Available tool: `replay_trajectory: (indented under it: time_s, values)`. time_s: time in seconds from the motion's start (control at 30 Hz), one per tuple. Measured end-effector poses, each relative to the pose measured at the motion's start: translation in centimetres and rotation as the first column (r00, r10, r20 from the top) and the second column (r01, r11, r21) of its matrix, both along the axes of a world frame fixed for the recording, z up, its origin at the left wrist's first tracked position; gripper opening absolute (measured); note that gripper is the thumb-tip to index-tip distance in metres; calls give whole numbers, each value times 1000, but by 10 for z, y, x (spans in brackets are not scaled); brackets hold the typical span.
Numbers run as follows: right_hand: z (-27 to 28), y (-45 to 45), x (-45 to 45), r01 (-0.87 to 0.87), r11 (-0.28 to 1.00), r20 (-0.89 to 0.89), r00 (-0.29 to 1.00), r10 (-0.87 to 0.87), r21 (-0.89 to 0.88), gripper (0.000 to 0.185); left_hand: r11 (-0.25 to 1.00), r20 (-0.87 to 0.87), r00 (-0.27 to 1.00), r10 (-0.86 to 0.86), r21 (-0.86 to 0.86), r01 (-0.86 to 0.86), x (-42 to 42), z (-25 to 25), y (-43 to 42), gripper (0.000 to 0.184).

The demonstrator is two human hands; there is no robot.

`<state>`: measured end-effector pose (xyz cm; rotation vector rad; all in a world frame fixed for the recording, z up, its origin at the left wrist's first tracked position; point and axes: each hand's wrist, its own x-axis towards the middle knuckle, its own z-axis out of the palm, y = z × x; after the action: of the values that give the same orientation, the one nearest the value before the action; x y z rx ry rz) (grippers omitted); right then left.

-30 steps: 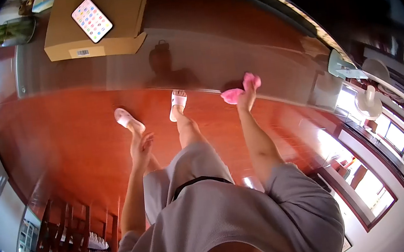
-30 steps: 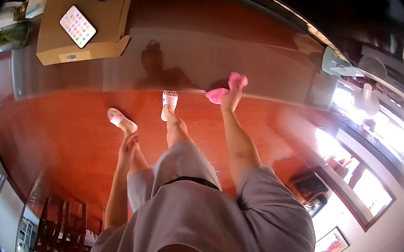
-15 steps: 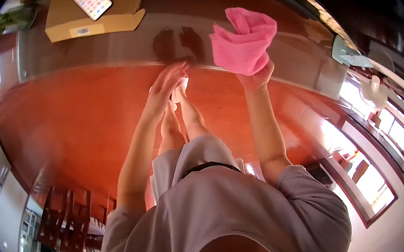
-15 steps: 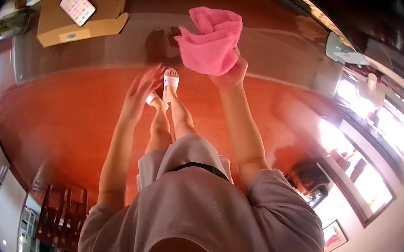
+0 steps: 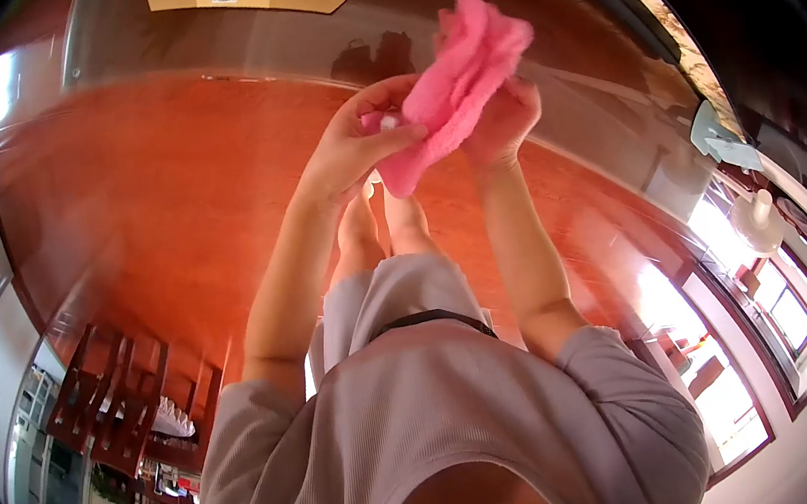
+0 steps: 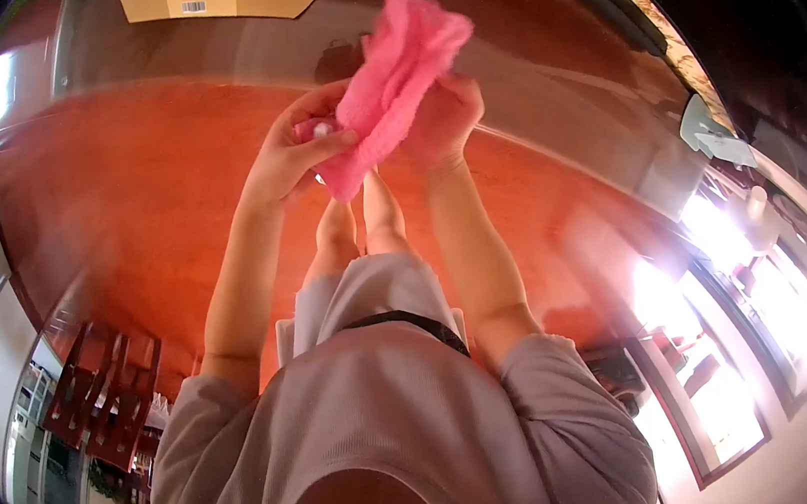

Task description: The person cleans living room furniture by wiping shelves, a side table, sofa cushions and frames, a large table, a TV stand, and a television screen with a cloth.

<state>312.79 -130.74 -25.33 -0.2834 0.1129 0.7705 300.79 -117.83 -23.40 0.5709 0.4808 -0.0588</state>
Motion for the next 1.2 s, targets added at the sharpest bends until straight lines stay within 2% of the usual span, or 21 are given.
replay_trajectory:
  time_s: [0.07,0.13,0.2,0.23,0.27,0.33,0.37,0.43,0.57,0.67,0.73,0.77,0.83,0.9,0.97,1.0,1.03,1.1,1.13,1.17,1.2]
  values:
    - [-1,8,-16,-125,964,18,991,133,-237,67,944,-145,986,-85,305,126,-9,-5,1,48]
    - [-9,14,-24,-196,950,12,979,205,-242,62,949,-226,972,-66,286,131,-19,-17,8,41]
    - [-24,16,-29,-199,703,162,897,412,-683,57,954,-300,953,-43,272,129,-32,-29,13,34]
    - [-39,14,-29,-235,735,137,903,407,-636,77,962,-299,954,24,268,59,-39,-35,13,30]
    - [-45,11,-32,-244,735,130,902,412,-633,77,965,-299,950,90,261,-9,-45,-36,14,26]
    - [-56,4,-38,-420,659,-138,889,436,-624,99,955,-308,945,112,297,-16,-57,-37,16,30]
    - [-55,4,-43,-425,657,-141,887,440,-622,99,943,-310,942,129,332,-20,-62,-37,18,34]
    - [-50,4,-54,-356,354,-46,759,649,-865,97,946,-299,939,170,316,-71,-78,-48,20,34]
    - [-35,4,-50,-299,358,31,728,685,-885,105,898,-320,899,300,413,-153,-93,-49,17,34]
    - [-27,5,-55,-200,492,236,689,686,-847,111,880,-219,913,344,414,-232,-91,-35,11,31]
    - [-20,9,-58,334,400,480,205,853,-853,100,841,-139,924,355,480,-251,-91,-34,5,32]
    - [-20,11,-62,348,408,489,188,852,-844,100,791,-52,932,359,546,-275,-89,-34,3,34]
    - [-29,9,-69,567,144,242,101,965,-811,67,767,-69,956,285,615,-184,-93,-41,-1,34]
    - [-23,10,-65,610,138,237,84,968,-780,38,718,-64,973,223,686,-119,-86,-46,1,34]
    - [-13,7,-55,796,396,344,-252,905,-457,24,681,-82,940,333,710,-179,-83,-47,1,28]
    - [-15,2,-47,809,405,343,-270,900,-426,24,673,-47,939,339,710,-208,-81,-52,2,28]
    - [-21,-4,-38,515,244,280,-7,960,-822,26,608,-31,943,331,772,-188,-81,-59,3,27]
    - [-36,-18,-27,68,84,96,191,977,-994,28,539,-25,945,325,826,-163,-83,-75,6,26]
    - [-47,-26,-21,-216,182,43,526,849,-959,32,535,-9,945,327,826,-178,-91,-92,7,26]
    - [-59,-32,-11,-428,362,-117,763,636,-828,37,603,-151,957,250,797,-32,-100,-113,10,25]
    - [-78,-42,9,-417,367,-99,761,641,-831,37,654,-286,944,164,748,112,-99,-125,12,25]
